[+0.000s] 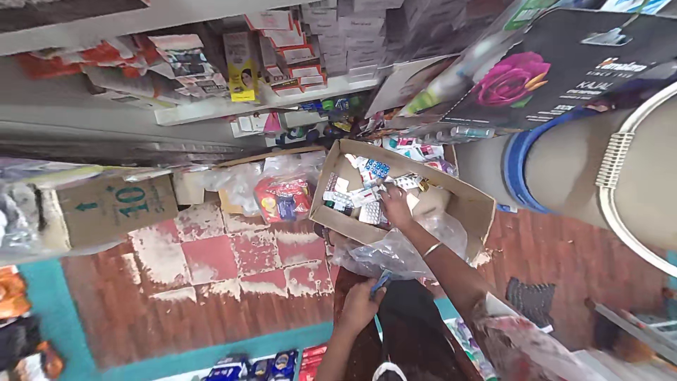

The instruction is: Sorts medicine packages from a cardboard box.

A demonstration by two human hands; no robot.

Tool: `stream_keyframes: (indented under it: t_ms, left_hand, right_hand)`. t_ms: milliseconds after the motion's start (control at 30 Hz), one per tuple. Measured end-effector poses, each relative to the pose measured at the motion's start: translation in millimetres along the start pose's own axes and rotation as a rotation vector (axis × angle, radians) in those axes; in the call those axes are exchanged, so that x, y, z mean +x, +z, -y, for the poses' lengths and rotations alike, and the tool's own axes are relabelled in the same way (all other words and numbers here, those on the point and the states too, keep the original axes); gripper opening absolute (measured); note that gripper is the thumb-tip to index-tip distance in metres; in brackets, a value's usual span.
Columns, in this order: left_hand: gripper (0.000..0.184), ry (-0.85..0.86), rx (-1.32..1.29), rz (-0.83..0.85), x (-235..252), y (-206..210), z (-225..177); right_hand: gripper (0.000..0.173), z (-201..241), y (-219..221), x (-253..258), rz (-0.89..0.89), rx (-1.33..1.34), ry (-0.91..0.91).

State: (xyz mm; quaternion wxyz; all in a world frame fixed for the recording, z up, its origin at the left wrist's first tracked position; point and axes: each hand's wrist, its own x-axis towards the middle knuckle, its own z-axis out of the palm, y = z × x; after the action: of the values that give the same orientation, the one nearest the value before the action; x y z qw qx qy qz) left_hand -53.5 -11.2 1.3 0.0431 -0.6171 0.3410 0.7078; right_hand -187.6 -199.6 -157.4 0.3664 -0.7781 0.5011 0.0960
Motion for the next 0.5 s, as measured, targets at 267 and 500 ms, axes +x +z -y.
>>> stream_keyframes:
  t_ms: [267, 500]
  left_hand:
    - [0.043, -0.071, -0.005, -0.004, 5.3, 1.9, -0.9]
    - [0.044, -0.107, -0.02, 0.023, 2.8, -2.1, 8.1]
  right_hand:
    - [0.081, 34.3, 4.9, 102.8, 0.221, -0.274, 0.073]
    - [0.045, 21.1, -11.0, 69.5, -0.052, -0.378, -0.117]
